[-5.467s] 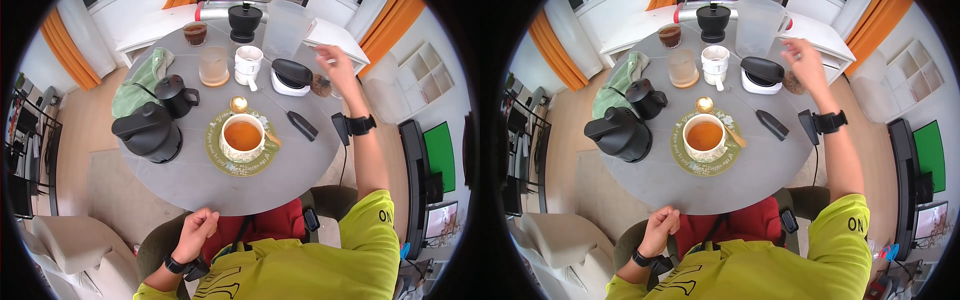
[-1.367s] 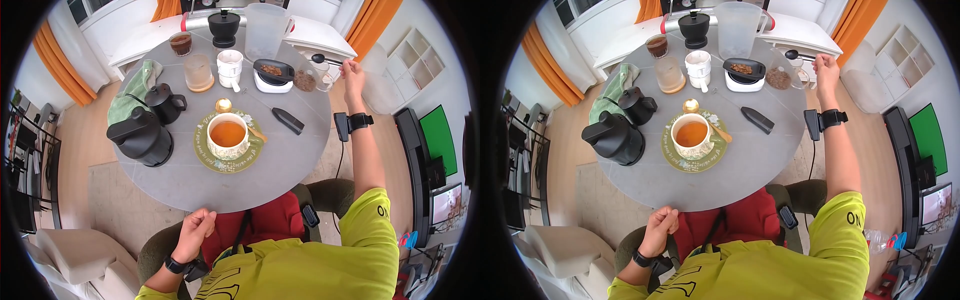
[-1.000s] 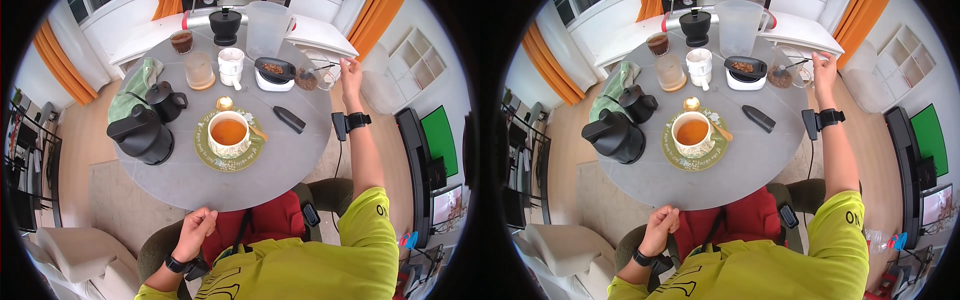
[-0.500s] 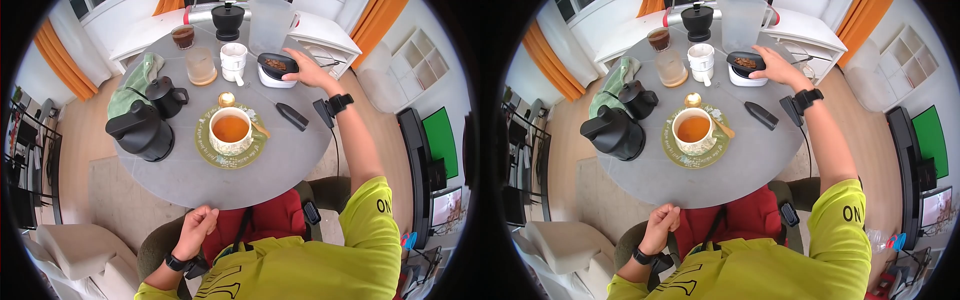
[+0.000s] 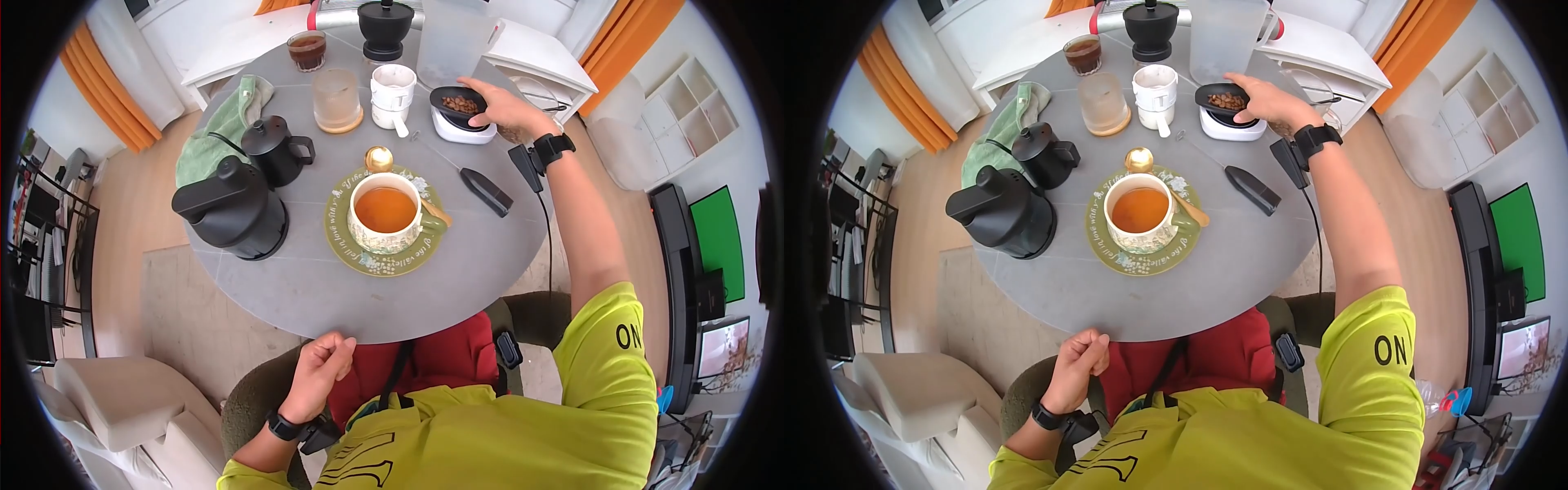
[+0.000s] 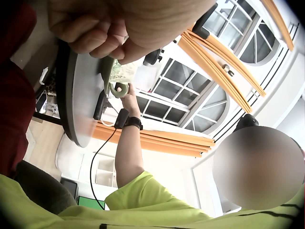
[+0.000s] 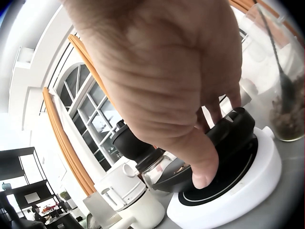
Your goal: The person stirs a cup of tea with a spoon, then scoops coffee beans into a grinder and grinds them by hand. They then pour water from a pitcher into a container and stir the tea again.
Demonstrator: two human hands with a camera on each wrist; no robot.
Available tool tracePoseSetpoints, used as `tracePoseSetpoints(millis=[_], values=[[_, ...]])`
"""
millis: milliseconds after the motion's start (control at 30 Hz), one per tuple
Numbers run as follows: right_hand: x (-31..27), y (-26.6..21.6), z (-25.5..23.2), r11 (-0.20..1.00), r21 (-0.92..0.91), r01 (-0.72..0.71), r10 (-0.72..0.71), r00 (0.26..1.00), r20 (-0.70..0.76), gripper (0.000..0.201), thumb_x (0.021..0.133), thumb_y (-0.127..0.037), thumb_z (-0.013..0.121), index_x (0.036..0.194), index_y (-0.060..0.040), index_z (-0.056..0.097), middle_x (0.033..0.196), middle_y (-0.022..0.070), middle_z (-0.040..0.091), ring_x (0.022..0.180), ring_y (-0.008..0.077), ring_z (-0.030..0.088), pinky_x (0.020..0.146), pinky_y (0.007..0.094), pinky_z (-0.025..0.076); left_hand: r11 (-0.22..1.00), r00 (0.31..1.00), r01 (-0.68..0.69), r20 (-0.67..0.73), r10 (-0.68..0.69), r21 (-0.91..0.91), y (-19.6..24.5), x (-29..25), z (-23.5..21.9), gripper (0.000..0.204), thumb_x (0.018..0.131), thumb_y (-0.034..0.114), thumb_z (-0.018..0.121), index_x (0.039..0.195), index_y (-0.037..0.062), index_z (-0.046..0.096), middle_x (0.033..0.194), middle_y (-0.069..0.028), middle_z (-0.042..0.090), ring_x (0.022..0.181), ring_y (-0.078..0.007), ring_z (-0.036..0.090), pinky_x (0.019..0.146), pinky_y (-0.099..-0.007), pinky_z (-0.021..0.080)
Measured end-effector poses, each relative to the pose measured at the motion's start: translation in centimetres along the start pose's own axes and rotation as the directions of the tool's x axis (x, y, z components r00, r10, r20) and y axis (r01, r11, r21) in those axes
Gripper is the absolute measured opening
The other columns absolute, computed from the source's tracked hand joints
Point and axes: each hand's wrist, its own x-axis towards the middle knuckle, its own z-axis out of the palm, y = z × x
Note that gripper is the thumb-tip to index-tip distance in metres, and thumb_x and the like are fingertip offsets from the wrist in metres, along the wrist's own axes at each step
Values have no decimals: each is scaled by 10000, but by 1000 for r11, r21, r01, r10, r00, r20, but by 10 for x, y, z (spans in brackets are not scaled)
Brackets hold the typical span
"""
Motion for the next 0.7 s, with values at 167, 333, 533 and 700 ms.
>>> tracePoseSetpoints(millis=[167,333,533,700], values=[[-5,-1,4,998,47,-39,40,999,-4,797,730,-52,712,1430,-132,340,1372,159,469,1269,296,434,1072,347,337,1000,1000,7,-10,-7,7,-1,1,0,302,972,116,517,686,87,425,576,65,363,530,-31,294,489,-215,241],[-36,-7,13,973,-139,185,-229,859,-458,629,794,-139,694,1367,-113,435,1307,149,517,1128,237,539,960,348,428,1000,1000,-10,-8,10,0,1,1,0,312,972,112,515,679,88,411,573,62,358,527,-35,289,492,-218,242],[-134,-41,72,739,641,209,314,735,-601,201,944,-203,566,975,-14,626,674,-32,530,594,52,452,543,198,355,999,1000,11,-1,-10,48,-1,1,-2,300,977,135,500,693,93,412,588,34,378,539,-66,313,516,-231,270],[-178,-39,131,490,847,205,486,742,-461,214,957,-196,549,855,-26,633,566,-66,423,500,16,331,474,196,226,998,1000,6,-3,-6,69,-3,-1,2,296,979,135,492,697,95,413,596,31,385,544,-67,315,519,-231,275]])
